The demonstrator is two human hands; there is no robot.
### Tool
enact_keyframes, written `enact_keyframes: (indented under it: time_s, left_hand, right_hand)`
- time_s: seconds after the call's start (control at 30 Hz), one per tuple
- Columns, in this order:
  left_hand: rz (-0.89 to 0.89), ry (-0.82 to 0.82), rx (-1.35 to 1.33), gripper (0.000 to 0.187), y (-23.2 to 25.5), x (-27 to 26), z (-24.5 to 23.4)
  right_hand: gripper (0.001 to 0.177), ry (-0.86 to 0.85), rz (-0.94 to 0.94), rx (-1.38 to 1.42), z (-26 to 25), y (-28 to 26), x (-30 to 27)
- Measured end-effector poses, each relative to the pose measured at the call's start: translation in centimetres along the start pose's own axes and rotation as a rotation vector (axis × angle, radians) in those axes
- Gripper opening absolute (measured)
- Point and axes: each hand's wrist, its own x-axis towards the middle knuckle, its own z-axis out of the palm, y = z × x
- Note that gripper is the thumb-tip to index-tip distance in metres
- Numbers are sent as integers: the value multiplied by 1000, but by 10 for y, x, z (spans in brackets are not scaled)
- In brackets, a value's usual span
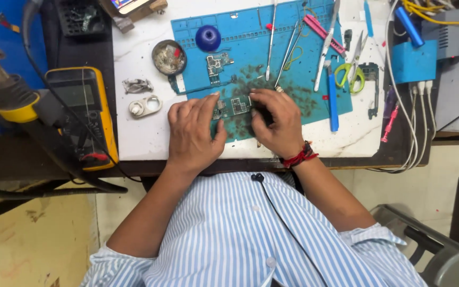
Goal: The person uses a soldering iron to apply solder to a small circuit board, then uses tweezers to adjust components. The person continues soldering different points on the board and briefly inspects the work.
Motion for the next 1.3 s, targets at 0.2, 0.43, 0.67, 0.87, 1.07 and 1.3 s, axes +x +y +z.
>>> enact_keyframes:
  time_s: [0.2, 0.43, 0.67, 0.87, 1.07, 1.3]
  left_hand:
    - [-14, 1, 19, 51, -2, 0, 0]
    - [-26, -23, 18, 44, -6, 0, 2]
    - [-50, -59, 6, 53, -6, 0, 5]
    - [-54, -52, -9, 57, -8, -3, 5]
    - [-56, -17, -17, 58, -8, -8, 6]
    - [-75, 15, 3, 56, -8, -11, 3]
  right_hand:
    - [36, -52, -7, -21, 0, -3, 5]
    - [30, -65, 53, -7, 1, 1, 9]
    - [26, -56, 89, 7, 3, 8, 8]
    - [24, -30, 117, 69, 4, 11, 1]
    - [26, -20, 94, 71, 4, 11, -3]
    - [25, 42, 112, 70, 4, 5, -7]
